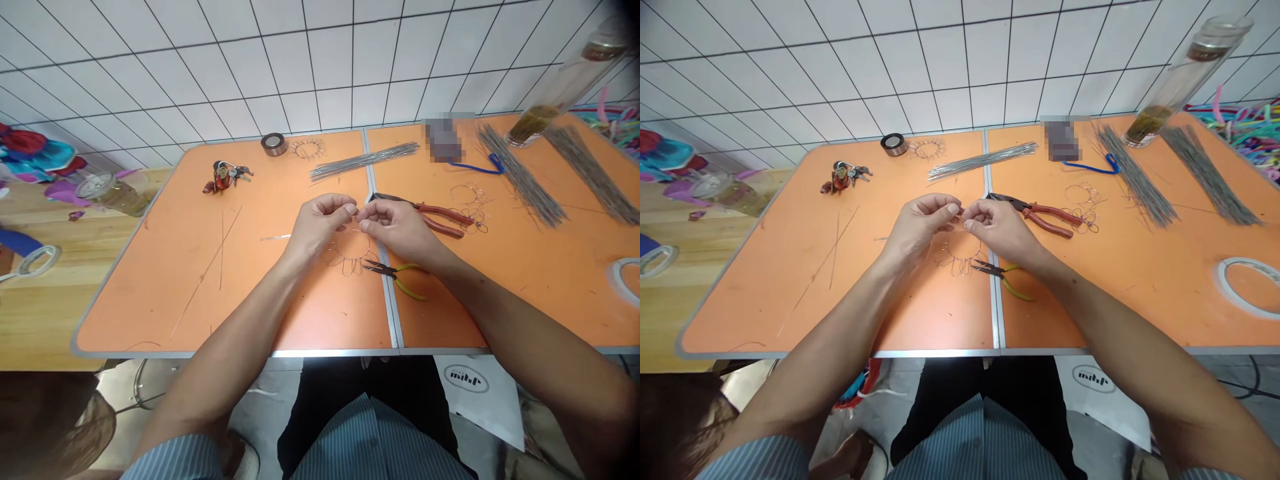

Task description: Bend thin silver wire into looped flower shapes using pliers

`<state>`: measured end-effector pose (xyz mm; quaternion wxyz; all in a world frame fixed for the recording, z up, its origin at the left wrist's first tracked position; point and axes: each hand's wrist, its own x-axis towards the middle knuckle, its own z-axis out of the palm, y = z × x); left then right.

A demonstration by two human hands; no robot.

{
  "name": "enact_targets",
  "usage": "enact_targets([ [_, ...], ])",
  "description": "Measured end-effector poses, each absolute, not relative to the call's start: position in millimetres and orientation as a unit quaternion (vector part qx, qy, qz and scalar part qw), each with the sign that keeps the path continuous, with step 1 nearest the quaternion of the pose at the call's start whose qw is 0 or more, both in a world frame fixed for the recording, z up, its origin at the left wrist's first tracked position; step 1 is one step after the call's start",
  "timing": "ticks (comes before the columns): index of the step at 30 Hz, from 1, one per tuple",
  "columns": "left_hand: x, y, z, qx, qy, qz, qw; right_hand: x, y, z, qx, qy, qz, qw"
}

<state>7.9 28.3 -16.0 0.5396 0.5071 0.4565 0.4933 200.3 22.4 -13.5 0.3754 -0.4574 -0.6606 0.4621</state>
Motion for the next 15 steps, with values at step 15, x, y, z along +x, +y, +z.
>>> enact_targets([
  [15, -5.0, 36.1, -9.6, 0.380, 0.469, 0.543, 0.584, 278.8, 45.7, 12.0, -0.651, -0.731, 0.091, 0.181],
])
